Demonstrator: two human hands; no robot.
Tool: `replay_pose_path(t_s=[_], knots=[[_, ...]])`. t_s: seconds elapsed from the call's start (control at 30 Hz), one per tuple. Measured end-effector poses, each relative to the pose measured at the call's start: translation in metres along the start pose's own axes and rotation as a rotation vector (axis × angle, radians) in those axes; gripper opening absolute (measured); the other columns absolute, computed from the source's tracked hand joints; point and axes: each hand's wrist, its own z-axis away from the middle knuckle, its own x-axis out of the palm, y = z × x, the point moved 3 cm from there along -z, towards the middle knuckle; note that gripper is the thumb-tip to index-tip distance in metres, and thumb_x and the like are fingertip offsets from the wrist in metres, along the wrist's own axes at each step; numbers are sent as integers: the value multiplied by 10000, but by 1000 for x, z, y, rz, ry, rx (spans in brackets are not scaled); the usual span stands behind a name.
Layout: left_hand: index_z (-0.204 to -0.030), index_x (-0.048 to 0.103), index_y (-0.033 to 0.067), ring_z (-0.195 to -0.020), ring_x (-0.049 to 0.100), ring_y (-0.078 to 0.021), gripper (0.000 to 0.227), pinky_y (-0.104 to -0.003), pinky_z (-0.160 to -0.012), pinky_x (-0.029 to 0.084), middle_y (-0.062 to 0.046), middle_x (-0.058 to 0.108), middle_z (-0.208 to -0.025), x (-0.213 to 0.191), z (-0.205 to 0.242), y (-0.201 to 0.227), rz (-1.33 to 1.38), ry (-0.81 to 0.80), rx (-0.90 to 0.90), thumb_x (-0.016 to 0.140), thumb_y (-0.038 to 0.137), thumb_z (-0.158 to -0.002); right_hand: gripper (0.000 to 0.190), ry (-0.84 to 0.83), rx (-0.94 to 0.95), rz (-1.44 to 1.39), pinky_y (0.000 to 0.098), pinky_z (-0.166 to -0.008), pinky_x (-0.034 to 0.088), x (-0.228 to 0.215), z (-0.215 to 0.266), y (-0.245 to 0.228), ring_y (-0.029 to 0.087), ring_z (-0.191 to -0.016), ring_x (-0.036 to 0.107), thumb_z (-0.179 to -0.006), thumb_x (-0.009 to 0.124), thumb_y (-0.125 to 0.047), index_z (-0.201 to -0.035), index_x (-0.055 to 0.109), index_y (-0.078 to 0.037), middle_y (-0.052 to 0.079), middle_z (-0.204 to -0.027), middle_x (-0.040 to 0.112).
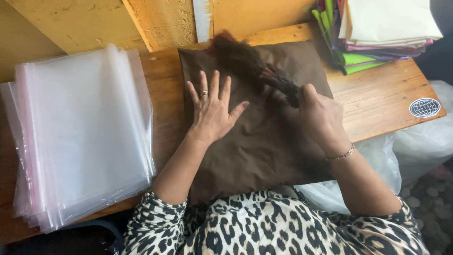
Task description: Zipping a brown pillowcase and then thoroughly brushing the surface of the pillow with a handheld brush.
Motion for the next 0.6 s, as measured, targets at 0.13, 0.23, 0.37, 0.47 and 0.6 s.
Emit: replay_pose_path(t_s=[0.13,0.23,0.37,0.47,0.6], knots=[[-1613,272,-17,-1489,-5,-632,953,-794,-1153,-19,-373,89,-1652,12,5,3,-23,31,-3,384,707,-1004,200,20,113,70,632,-756,523,27,-2,45,548,-853,723,-1094,430,-287,-1023,506,-116,300,-773,696],[-1652,144,26,-1501,-80,-613,996,-783,-1166,-57,-343,-20,-1676,19,4,12,-31,68,59,329,748,-992,191,-3,59,-31,660,-817,505,35,28,24,573,-913,701,-1085,459,-264,-1049,539,-94,358,-830,694],[-1658,114,45,-1505,-125,-610,1043,-783,-1179,-60,-339,-62,-1678,25,6,15,-40,144,149,239,809,-960,269,200,-332,100,516,-563,557,61,68,-4,388,-695,736,-959,529,-230,-1211,582,-152,167,-756,697],[-1648,174,59,-1510,-84,-601,1009,-796,-1160,-52,-321,-8,-1684,21,11,15,-43,88,140,219,796,-961,247,214,-300,112,546,-566,545,56,47,24,426,-699,727,-978,516,-213,-1203,584,-139,186,-749,680],[-1613,275,86,-1527,75,-554,987,-805,-1143,-42,-219,182,-1690,24,7,10,-100,-256,-42,183,810,-948,226,1,181,68,599,-758,552,67,-18,104,518,-872,738,-1084,428,-316,-1073,576,-144,272,-784,718]])
